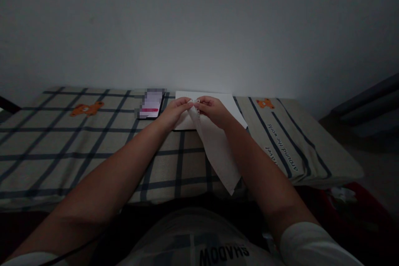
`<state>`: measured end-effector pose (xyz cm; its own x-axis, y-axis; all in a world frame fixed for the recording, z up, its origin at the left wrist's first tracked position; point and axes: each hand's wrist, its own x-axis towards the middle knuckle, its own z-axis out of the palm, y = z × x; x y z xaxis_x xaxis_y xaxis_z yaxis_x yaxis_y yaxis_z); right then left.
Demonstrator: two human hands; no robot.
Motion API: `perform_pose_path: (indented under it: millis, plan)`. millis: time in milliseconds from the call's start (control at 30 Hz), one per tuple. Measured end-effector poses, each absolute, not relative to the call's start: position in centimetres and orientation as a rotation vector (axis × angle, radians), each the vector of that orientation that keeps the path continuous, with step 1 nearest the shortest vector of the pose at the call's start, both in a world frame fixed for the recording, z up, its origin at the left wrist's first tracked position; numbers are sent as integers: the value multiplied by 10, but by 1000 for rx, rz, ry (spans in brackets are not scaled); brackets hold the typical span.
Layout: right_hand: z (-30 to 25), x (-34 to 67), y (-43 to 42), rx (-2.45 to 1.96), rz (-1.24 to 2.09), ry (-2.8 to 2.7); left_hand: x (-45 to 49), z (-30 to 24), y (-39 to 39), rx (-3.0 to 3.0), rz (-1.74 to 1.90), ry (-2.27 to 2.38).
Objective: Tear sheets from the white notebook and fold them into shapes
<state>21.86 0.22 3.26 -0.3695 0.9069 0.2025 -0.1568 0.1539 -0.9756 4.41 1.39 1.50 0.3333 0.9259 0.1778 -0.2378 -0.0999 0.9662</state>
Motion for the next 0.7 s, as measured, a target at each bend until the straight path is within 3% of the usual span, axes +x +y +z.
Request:
perform_pose_path:
  millis: [533, 700]
  plan:
    - [40, 222, -4, -766, 1546, -1500, 35, 9, 17, 1305, 1063, 693]
    - [35, 222, 1, -772, 1406, -1579, 40, 9, 16, 1269, 1095, 723]
